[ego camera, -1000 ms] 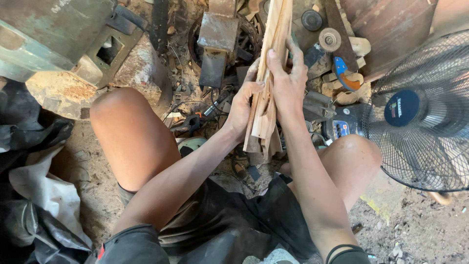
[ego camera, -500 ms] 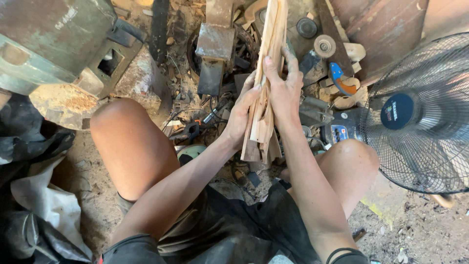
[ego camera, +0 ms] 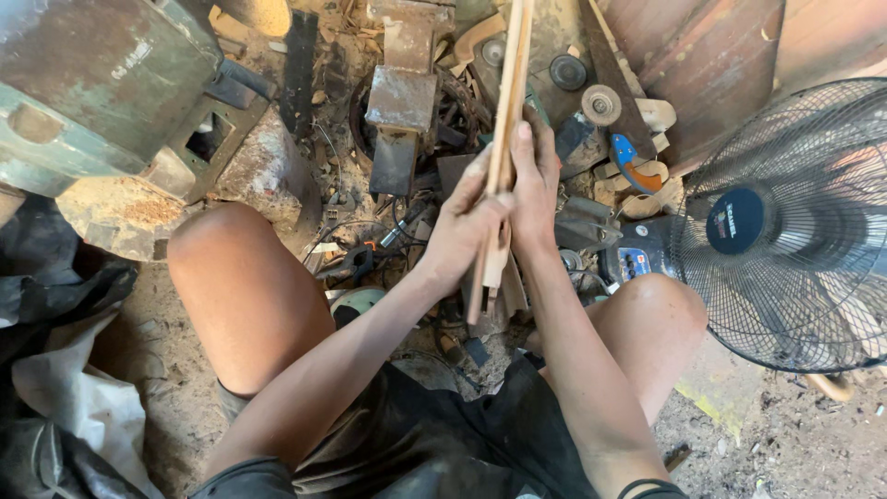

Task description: The person sits on the floor and repeatedly picks up, turns, and compares two wooden planks. They align the edges and surfaces of the planks, inspecting them closely throughout the clip.

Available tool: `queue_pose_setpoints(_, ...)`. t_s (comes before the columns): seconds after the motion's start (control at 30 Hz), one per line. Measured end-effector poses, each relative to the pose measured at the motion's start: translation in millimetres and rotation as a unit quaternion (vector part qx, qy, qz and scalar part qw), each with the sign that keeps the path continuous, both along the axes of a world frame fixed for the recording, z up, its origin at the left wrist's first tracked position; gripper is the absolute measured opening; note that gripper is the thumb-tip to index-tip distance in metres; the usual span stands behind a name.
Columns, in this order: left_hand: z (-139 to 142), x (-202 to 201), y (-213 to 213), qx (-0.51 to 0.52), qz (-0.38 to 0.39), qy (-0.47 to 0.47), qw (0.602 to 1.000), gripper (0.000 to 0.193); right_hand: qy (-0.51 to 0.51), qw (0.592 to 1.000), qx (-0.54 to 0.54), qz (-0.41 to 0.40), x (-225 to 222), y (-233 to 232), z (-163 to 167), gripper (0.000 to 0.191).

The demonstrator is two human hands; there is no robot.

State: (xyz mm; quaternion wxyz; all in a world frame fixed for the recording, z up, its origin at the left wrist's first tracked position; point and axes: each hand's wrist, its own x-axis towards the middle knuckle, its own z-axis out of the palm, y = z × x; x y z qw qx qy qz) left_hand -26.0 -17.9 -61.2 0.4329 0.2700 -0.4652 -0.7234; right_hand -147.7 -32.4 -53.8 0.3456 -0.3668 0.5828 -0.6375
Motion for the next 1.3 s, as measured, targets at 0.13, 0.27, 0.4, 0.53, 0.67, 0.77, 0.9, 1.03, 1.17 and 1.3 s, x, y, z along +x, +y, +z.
queue_pose_setpoints(0.13, 5, -6, 19, -0.292, 0.101, -0.281, 0.908, 0.079, -0.180, 0.982, -0.013, 0.055, -2, 2, -12, 0.059)
queue_pose_setpoints(0.27, 10, -3, 31, -0.359, 0.121, -0.324, 0.867, 0.077, -0.252, 0.965, -0.025, 0.073, -1, 8, -24, 0.059)
queue_pose_setpoints(0.4, 20, -1, 31, -0.371, 0.145, -0.325, 0.858, 0.082, -0.276, 0.958, -0.043, 0.068, -3, 12, -31, 0.058)
queue_pose_setpoints(0.53, 27, -1, 28, -0.317, 0.147, -0.288, 0.891, 0.098, -0.280, 0.956, -0.060, 0.069, -7, 12, -34, 0.058)
queue_pose_setpoints(0.67, 25, 0, 27, -0.309, 0.146, -0.301, 0.890, 0.100, -0.281, 0.954, -0.069, 0.073, -8, 12, -39, 0.058)
queue_pose_setpoints(0.77, 22, 0, 28, -0.312, 0.147, -0.306, 0.888, 0.095, -0.278, 0.955, -0.077, 0.075, -8, 14, -40, 0.058)
queue_pose_setpoints(0.9, 20, 4, 17, -0.308, 0.109, -0.260, 0.909, 0.086, -0.248, 0.960, -0.101, 0.080, -7, 13, -34, 0.058)
queue_pose_setpoints(1.03, 21, 6, 6, -0.208, 0.066, -0.174, 0.960, 0.082, -0.165, 0.973, -0.134, 0.085, 1, 14, -21, 0.057)
queue_pose_setpoints(1.17, 22, 5, 8, -0.215, 0.085, -0.173, 0.957, 0.085, -0.194, 0.960, -0.167, 0.116, 8, 15, -8, 0.055)
queue_pose_setpoints(1.3, 23, 10, 6, -0.139, 0.029, -0.050, 0.989, 0.073, -0.154, 0.967, -0.173, 0.106, 4, 18, 4, 0.053)
